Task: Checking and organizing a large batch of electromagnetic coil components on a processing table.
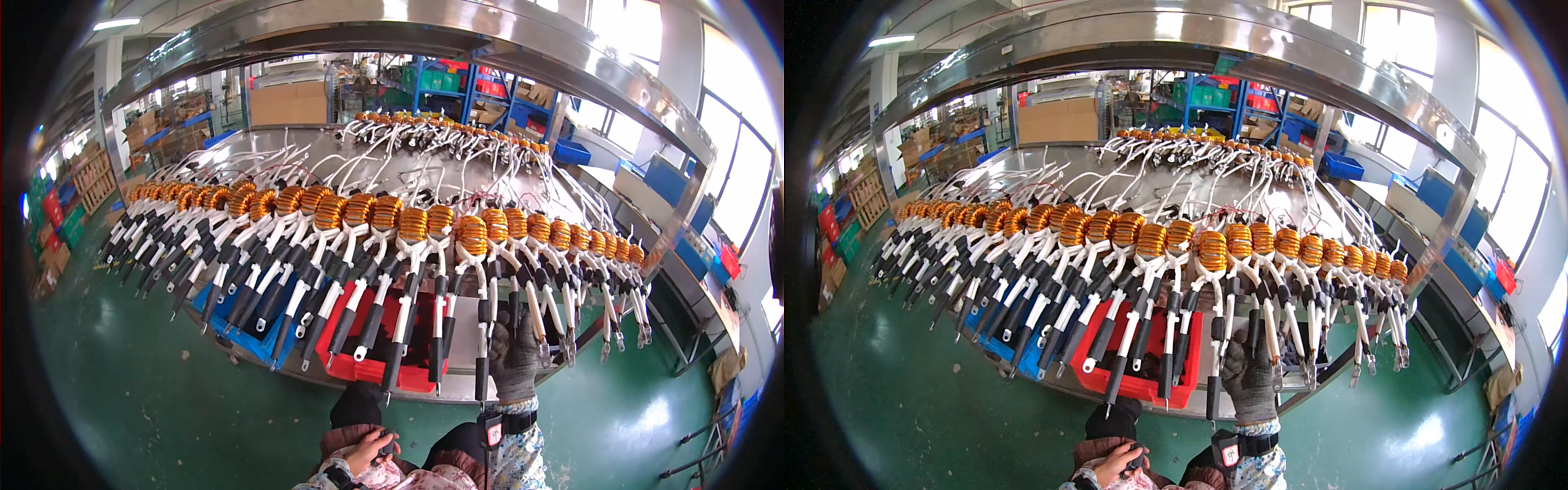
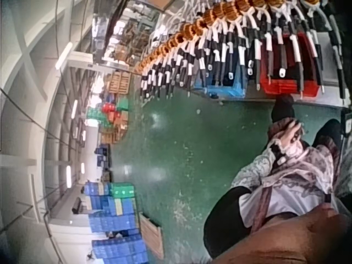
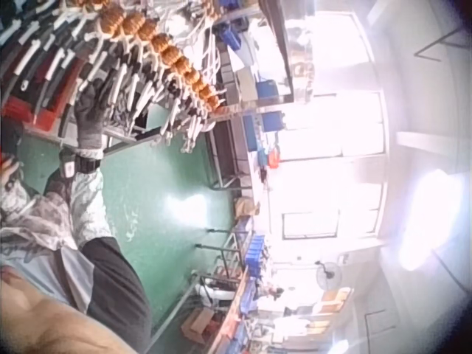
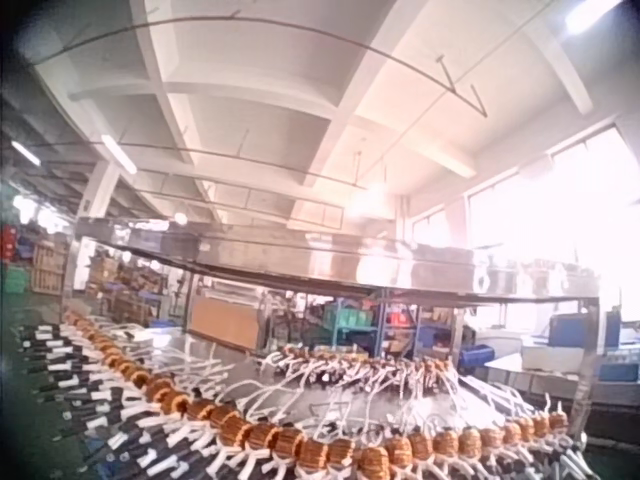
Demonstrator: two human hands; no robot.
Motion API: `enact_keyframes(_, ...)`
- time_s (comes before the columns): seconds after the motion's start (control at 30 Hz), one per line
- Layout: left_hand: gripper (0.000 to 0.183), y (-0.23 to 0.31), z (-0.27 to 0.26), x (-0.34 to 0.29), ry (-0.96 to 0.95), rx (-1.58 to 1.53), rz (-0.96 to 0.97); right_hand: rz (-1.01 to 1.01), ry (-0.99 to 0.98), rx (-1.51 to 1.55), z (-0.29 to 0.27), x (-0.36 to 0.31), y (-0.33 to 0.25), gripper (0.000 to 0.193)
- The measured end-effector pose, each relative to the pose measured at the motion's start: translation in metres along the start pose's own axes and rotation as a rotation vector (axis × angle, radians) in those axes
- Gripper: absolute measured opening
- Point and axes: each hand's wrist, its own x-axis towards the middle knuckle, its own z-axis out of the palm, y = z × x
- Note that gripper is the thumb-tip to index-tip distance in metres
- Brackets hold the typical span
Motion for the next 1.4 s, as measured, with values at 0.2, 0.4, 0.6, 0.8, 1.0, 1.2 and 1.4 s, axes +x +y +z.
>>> enact_keyframes(0.2,0.023,-0.005,-0.008,0.006,0.002,-0.012,0.032,-0.018,-0.101,-0.044,-0.008,0.005,-0.001,0.028)
enact_keyframes(0.4,0.023,0.011,0.012,-0.006,0.033,0.073,0.001,0.031,-0.435,0.044,-0.026,0.016,-0.002,0.021)
enact_keyframes(0.6,0.023,0.039,0.042,-0.025,0.072,0.105,-0.03,-0.052,-0.124,-0.061,-0.044,-0.021,0.011,0.038)
enact_keyframes(0.8,0.022,0.074,0.089,-0.02,-0.04,0.103,-0.026,0.274,-0.133,-0.971,-0.12,-0.088,0.094,0.021)
enact_keyframes(1.0,0.029,0.089,0.123,-0.014,-0.133,0.253,0.007,0.03,0.169,-0.79,-0.085,-0.087,0.069,0.015)
enact_keyframes(1.2,0.038,0.139,0.177,-0.037,-0.342,0.188,0.071,-0.278,0.24,-0.85,-0.004,-0.081,0.019,0.017)
enact_keyframes(1.4,0.031,0.155,0.201,-0.038,-0.494,0.103,0.159,-0.522,0.117,-1.064,0.009,-0.072,0.027,0.032)
